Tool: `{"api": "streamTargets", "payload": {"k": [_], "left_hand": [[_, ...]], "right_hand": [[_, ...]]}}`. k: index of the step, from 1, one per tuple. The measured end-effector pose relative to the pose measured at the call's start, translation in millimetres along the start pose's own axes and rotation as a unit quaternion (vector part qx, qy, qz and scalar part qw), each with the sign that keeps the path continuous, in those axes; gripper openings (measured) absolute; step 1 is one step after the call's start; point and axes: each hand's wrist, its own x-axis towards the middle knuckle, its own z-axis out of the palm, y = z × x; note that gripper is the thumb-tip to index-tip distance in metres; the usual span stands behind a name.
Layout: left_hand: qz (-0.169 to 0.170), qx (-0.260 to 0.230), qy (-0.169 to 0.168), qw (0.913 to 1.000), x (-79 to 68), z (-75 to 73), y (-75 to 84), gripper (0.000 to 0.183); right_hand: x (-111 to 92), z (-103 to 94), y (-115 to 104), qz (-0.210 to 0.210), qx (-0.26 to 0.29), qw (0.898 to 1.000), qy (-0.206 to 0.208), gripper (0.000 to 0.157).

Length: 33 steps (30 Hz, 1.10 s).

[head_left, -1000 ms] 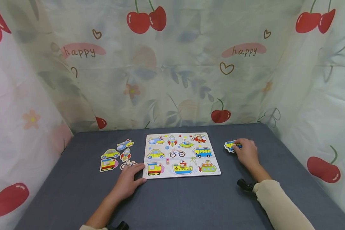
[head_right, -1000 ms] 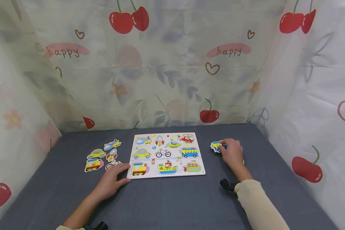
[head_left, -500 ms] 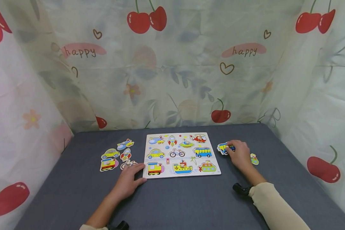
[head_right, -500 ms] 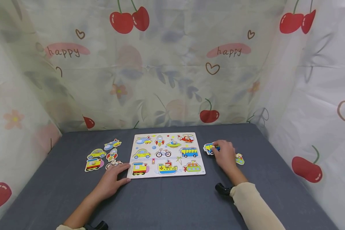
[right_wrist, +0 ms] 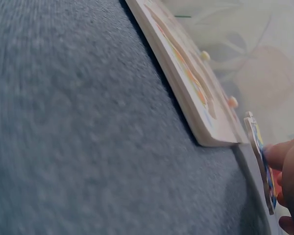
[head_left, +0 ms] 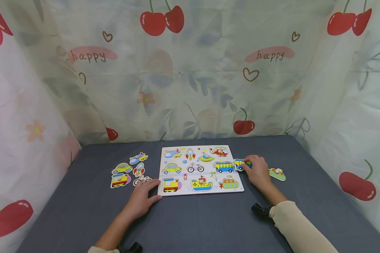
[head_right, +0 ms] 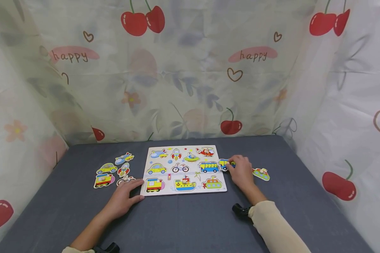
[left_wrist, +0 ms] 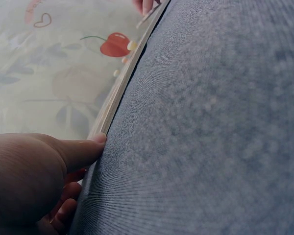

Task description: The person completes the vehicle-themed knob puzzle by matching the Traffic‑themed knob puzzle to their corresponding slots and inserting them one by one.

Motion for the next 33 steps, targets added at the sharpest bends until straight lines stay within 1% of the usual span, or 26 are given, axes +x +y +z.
{"api": "streamTargets", "payload": {"k": [9,18,25,33], "left_hand": [[0.008,-0.001,0.004,1.0000,-0.2,-0.4,0.4,0.052],[0.000,0.000,0.000,1.0000,-0.5,-0.9,1.3,0.053],[0.004,0.002,0.000,1.0000,-0.4,-1.1,1.4,0.052],[0.008,0.003,0.003,1.0000,0.0,-0.2,0.0,0.052]], "right_hand": [[2.7,8.1,-11.6,0.012,-0.007,1.000,-0.027,0.020],[3.8,16.5,-21.8,-0.012,-0.005,0.999,-0.034,0.016],[6.0,23.9,-27.1,-0.009,-0.010,0.999,-0.048,0.017],[7.4,27.3,-34.4,-0.015,-0.011,0.999,-0.051,0.016]]}}
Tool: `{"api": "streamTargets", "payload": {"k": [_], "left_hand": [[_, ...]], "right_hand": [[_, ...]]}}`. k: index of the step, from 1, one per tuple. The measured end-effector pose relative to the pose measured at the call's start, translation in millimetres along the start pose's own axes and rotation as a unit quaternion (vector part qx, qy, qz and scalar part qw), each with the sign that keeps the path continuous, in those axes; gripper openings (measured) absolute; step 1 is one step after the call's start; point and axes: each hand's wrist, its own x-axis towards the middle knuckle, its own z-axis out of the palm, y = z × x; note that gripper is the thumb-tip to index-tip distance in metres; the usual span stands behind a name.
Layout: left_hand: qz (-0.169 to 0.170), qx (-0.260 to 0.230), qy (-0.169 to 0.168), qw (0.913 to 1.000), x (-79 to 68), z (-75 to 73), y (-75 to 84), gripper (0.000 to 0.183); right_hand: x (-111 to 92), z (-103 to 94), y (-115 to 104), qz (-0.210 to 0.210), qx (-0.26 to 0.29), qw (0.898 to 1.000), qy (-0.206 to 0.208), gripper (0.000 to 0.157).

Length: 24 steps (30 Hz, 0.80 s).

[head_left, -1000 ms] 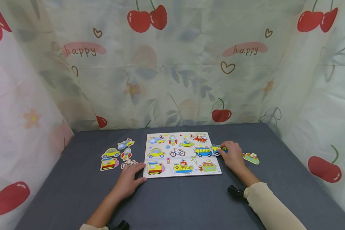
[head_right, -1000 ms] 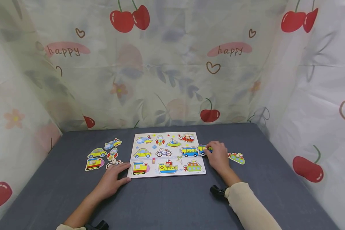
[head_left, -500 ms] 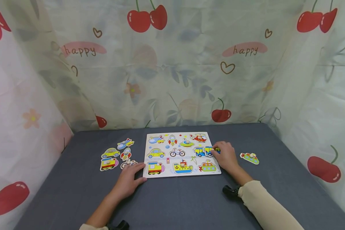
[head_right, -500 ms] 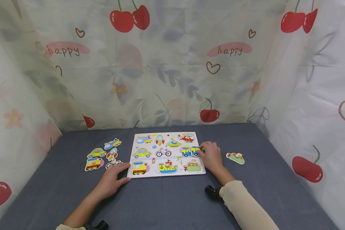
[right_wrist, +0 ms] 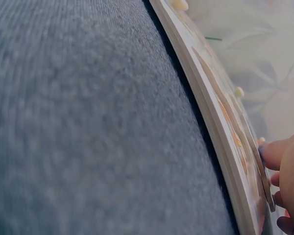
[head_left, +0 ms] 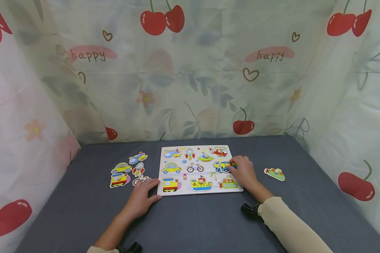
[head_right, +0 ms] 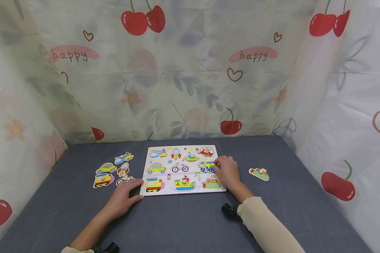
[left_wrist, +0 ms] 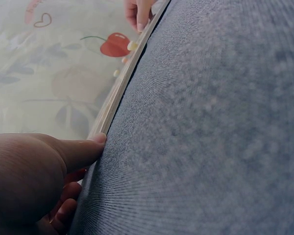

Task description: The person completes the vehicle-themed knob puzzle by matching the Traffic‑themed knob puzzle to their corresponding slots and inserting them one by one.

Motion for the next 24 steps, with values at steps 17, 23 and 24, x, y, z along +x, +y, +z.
{"api": "streamTargets", "payload": {"k": [17,23,24], "left_hand": [[-0.008,-0.002,-0.003,1.0000,-0.2,-0.1,0.1,0.053],[-0.007,-0.001,-0.005,1.0000,0.3,-0.4,0.8,0.053],[-0.007,0.000,-0.005,1.0000,0.3,-0.5,0.8,0.053]], "right_hand": [[1.7,5.5,-13.2,-0.011,0.009,1.000,-0.007,0.015],[2.1,6.4,-15.9,-0.011,0.007,1.000,-0.002,0.016],[2.2,6.6,-16.2,-0.011,0.007,1.000,-0.002,0.016]]}}
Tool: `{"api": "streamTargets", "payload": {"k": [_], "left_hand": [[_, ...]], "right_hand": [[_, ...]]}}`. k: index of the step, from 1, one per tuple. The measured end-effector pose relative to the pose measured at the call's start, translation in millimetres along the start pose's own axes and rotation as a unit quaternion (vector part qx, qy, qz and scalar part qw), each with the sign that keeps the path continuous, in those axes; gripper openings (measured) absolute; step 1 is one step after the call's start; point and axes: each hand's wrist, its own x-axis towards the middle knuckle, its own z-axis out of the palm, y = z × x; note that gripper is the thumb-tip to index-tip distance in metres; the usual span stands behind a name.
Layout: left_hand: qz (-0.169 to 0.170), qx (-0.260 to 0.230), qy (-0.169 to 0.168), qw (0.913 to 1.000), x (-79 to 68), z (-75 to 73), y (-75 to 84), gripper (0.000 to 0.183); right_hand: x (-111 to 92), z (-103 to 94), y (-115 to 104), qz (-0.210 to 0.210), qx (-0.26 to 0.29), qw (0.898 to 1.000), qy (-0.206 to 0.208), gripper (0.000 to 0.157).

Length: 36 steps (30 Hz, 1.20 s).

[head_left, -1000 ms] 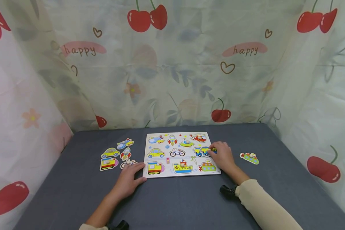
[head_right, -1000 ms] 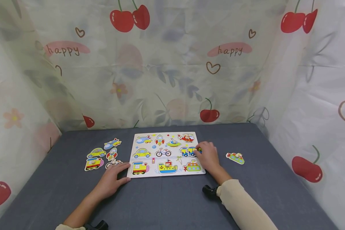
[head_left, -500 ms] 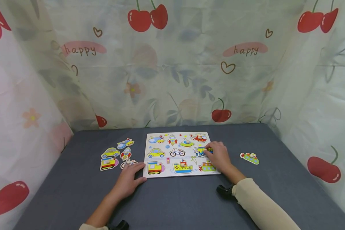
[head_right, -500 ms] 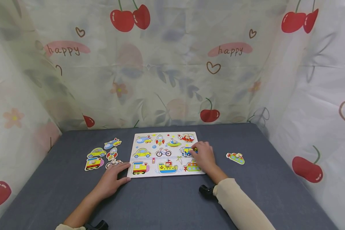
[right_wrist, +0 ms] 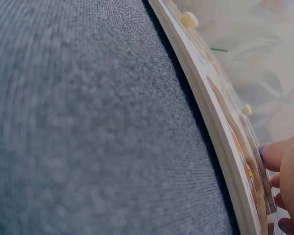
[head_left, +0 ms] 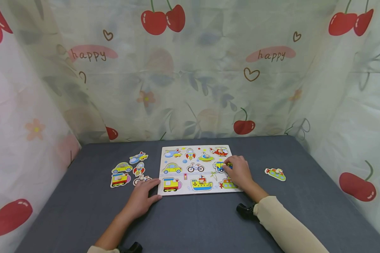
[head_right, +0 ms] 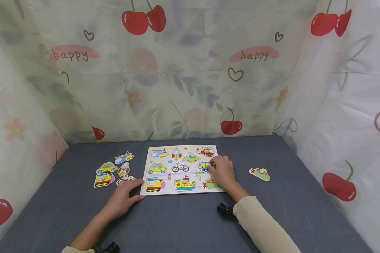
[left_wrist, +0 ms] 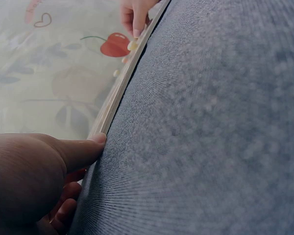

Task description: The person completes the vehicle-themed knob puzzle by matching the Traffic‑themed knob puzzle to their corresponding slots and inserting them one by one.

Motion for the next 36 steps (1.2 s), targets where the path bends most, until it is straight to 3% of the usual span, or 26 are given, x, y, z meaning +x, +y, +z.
{"api": "streamTargets", "payload": {"k": [25,36], "left_hand": [[0.010,0.000,0.005,0.9999,-0.9,0.1,-1.6,0.053],[0.005,0.001,0.004,1.0000,-0.2,0.4,-1.3,0.053]], "right_hand": [[-1.5,3.0,-1.0,0.001,-0.008,1.000,-0.006,0.019],[-5.5,-5.5,8.0,-0.009,-0.019,1.000,-0.007,0.027]]}}
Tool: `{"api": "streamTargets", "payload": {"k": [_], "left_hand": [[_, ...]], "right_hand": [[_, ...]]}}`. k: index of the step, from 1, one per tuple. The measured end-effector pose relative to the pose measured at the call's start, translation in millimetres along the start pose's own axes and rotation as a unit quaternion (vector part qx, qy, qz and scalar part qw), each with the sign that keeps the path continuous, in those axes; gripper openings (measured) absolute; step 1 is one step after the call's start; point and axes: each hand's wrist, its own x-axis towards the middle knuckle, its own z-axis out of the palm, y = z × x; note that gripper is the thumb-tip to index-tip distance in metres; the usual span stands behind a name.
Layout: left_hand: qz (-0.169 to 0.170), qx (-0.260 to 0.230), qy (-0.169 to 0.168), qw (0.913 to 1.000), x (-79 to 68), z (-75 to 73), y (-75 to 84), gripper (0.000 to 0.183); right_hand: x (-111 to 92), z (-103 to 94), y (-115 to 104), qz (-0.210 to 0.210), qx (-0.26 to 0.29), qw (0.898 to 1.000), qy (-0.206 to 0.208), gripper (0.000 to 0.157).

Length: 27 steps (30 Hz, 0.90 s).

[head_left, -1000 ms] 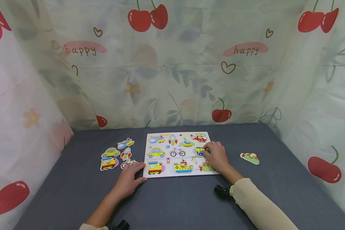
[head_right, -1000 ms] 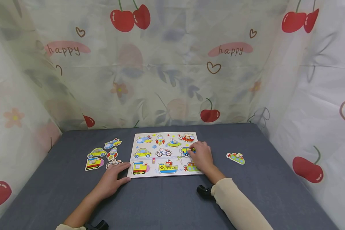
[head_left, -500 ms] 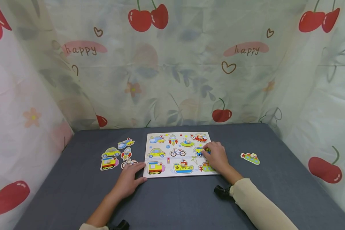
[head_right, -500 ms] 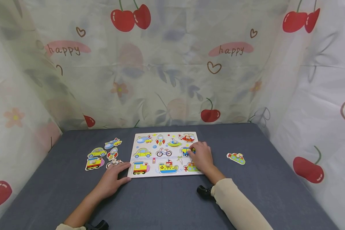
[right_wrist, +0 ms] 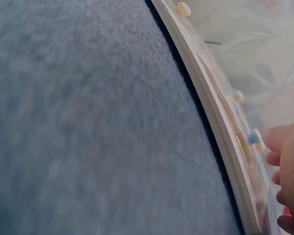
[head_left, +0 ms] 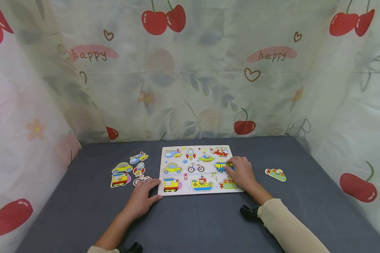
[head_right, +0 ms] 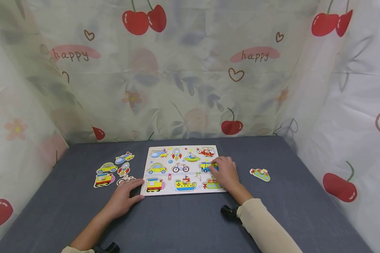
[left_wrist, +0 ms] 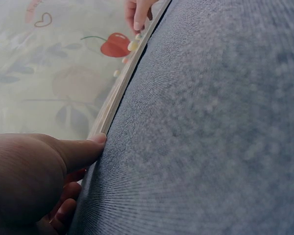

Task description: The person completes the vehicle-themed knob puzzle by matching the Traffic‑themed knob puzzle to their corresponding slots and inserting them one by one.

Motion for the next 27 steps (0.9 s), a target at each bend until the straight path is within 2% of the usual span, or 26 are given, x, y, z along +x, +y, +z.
{"api": "streamTargets", "payload": {"k": [6,16,27], "left_hand": [[-0.003,0.001,-0.002,1.0000,-0.4,0.2,-0.9,0.053],[-0.006,0.000,-0.004,1.0000,-0.1,0.1,0.0,0.054],[0.001,0.000,0.000,1.0000,0.1,1.0,-1.2,0.052]], "right_hand": [[-7.1,-7.3,8.2,-0.014,0.016,1.000,0.008,0.029],[-18.0,-19.8,32.3,-0.011,-0.020,1.000,0.014,0.033],[-31.6,-35.1,60.2,-0.023,-0.038,0.997,0.058,0.030]]}}
